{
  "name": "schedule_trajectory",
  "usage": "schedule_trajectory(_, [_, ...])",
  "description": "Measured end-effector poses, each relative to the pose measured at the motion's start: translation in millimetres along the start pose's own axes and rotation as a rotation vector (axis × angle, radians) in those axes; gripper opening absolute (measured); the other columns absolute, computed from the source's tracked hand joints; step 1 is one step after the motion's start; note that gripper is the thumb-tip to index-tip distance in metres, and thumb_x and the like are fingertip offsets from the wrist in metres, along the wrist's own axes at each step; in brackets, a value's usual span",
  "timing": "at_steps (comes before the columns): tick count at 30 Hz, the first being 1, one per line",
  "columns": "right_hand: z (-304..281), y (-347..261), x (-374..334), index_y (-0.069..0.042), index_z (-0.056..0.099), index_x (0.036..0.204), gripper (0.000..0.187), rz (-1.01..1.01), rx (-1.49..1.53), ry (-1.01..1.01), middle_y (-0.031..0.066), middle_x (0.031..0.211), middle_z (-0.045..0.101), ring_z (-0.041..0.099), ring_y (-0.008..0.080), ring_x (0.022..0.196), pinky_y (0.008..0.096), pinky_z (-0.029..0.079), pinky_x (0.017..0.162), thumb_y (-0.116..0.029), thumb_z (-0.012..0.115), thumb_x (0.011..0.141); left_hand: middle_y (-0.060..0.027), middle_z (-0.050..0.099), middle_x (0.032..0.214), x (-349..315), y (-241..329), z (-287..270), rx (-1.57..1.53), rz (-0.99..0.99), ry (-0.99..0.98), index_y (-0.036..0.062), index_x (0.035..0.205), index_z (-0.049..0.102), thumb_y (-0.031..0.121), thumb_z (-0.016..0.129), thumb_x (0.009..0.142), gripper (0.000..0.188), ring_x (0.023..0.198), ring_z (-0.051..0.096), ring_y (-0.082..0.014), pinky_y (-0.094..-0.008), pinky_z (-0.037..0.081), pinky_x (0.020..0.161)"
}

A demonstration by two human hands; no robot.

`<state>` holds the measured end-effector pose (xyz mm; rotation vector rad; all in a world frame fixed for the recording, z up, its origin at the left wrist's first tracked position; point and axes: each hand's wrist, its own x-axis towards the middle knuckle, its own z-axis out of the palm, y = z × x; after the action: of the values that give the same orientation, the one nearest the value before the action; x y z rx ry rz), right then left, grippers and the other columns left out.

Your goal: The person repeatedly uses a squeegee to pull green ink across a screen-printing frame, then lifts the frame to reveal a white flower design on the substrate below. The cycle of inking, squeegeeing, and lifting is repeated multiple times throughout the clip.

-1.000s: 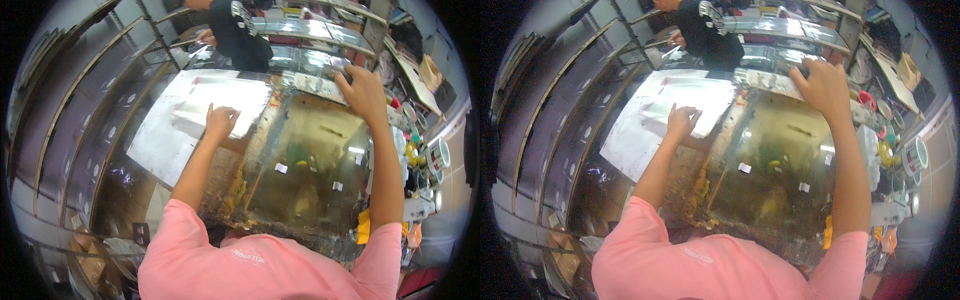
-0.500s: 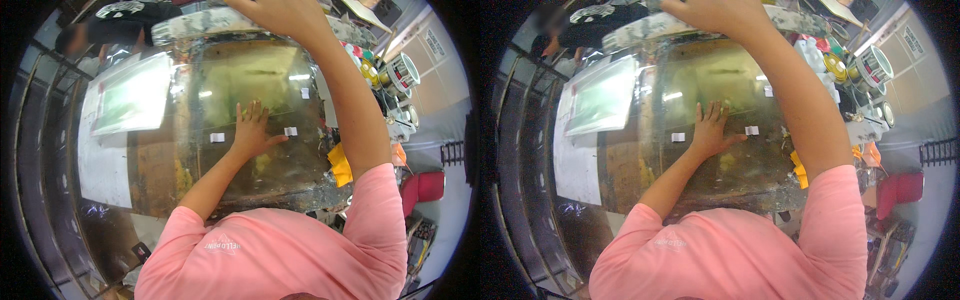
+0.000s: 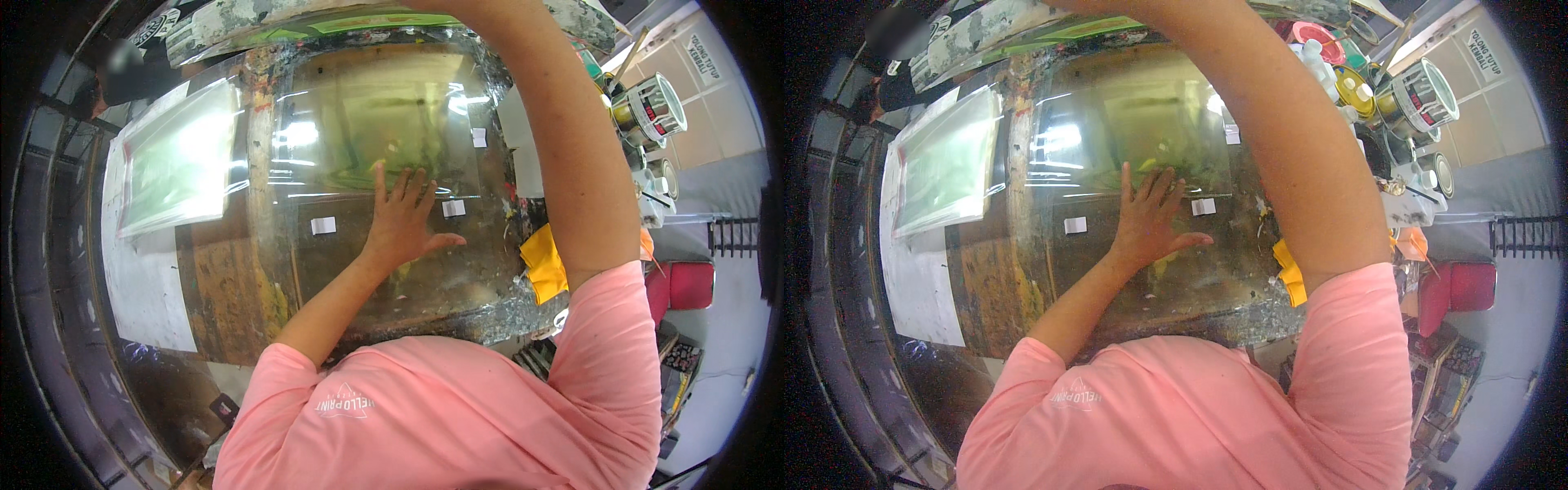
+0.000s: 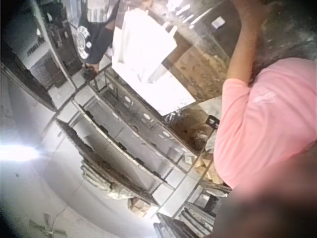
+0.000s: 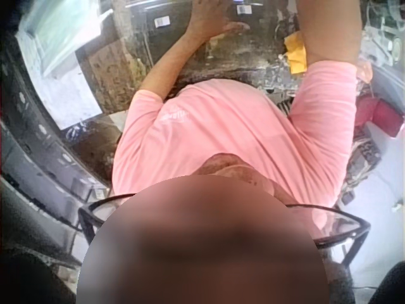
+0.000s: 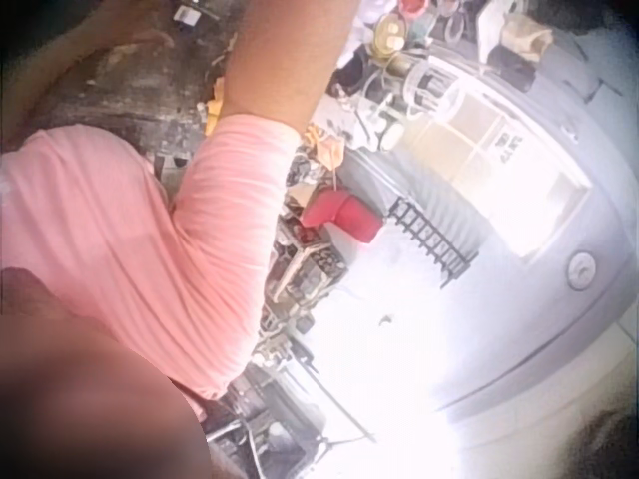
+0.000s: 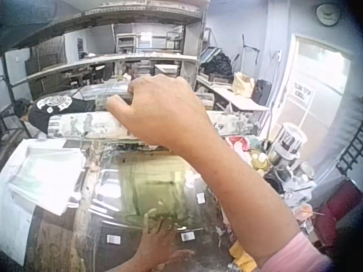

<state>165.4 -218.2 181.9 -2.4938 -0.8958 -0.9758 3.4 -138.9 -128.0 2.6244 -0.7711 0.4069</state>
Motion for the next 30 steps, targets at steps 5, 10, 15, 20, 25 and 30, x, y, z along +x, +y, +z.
schedule_trajectory(5, [-2, -2, -5, 0.006, 0.077, 0.085, 0.056, 0.007, -0.028, -0.048, 0.0293, 0.089, 0.075, 0.074, 0.0442, 0.089, 0.0520, 0.057, 0.088, -0.045, 0.054, 0.093, -0.0244, 0.060, 0.145, -3, 1, 2, -0.015, -0.002, 0.033, 0.0004, 0.140, 0.066, 0.088, 0.067, 0.076, 0.109, 0.137, 0.056, -0.0428, -0.0692, 0.018, 0.127])
schedule_trajectory(10, [-9, -19, -22, 0.006, 0.076, 0.084, 0.056, -0.048, -0.085, 0.078, 0.0284, 0.086, 0.074, 0.073, 0.0436, 0.087, 0.0523, 0.057, 0.085, -0.046, 0.054, 0.094, -0.0248, 0.055, 0.151, -4, 2, 1, -0.022, -0.039, -0.001, 0.0008, 0.146, 0.062, 0.089, 0.062, 0.079, 0.111, 0.143, 0.050, -0.0432, -0.0608, 0.021, 0.129])
schedule_trajectory(15, [-16, -16, -13, 0.005, 0.076, 0.084, 0.057, 0.076, -0.005, -0.141, 0.0286, 0.088, 0.074, 0.073, 0.0434, 0.089, 0.0523, 0.056, 0.087, -0.047, 0.055, 0.093, -0.0253, 0.048, 0.160, -10, -4, -4, 0.027, -0.111, -0.109, 0.0011, 0.147, 0.062, 0.091, 0.056, 0.082, 0.111, 0.152, 0.041, -0.0442, -0.0612, 0.018, 0.130])
schedule_trajectory(20, [-9, -16, -12, 0.004, 0.076, 0.084, 0.055, 0.068, -0.016, -0.082, 0.0280, 0.086, 0.074, 0.072, 0.0439, 0.088, 0.0523, 0.056, 0.088, -0.046, 0.055, 0.093, -0.0238, 0.051, 0.159, -18, -7, -5, 0.050, -0.111, -0.065, 0.0015, 0.142, 0.067, 0.092, 0.055, 0.082, 0.109, 0.152, 0.041, -0.0442, -0.0630, 0.016, 0.130])
schedule_trajectory(25, [-10, -15, -15, 0.004, 0.076, 0.085, 0.054, 0.049, -0.052, -0.066, 0.0286, 0.087, 0.074, 0.072, 0.0451, 0.088, 0.0529, 0.055, 0.088, -0.045, 0.055, 0.092, -0.0244, 0.055, 0.153, -23, -5, 0, 0.032, -0.079, 0.004, 0.0016, 0.138, 0.069, 0.087, 0.062, 0.082, 0.103, 0.145, 0.048, -0.0445, -0.0633, 0.021, 0.128])
schedule_trajectory(30, [-5, -8, -8, 0.004, 0.076, 0.086, 0.055, 0.070, -0.037, -0.080, 0.0293, 0.088, 0.074, 0.072, 0.0464, 0.088, 0.0542, 0.056, 0.088, -0.046, 0.054, 0.091, -0.0247, 0.057, 0.147, -25, -7, 2, -0.042, -0.064, 0.102, 0.0023, 0.130, 0.071, 0.079, 0.072, 0.081, 0.091, 0.138, 0.053, -0.0436, -0.0624, 0.028, 0.125])
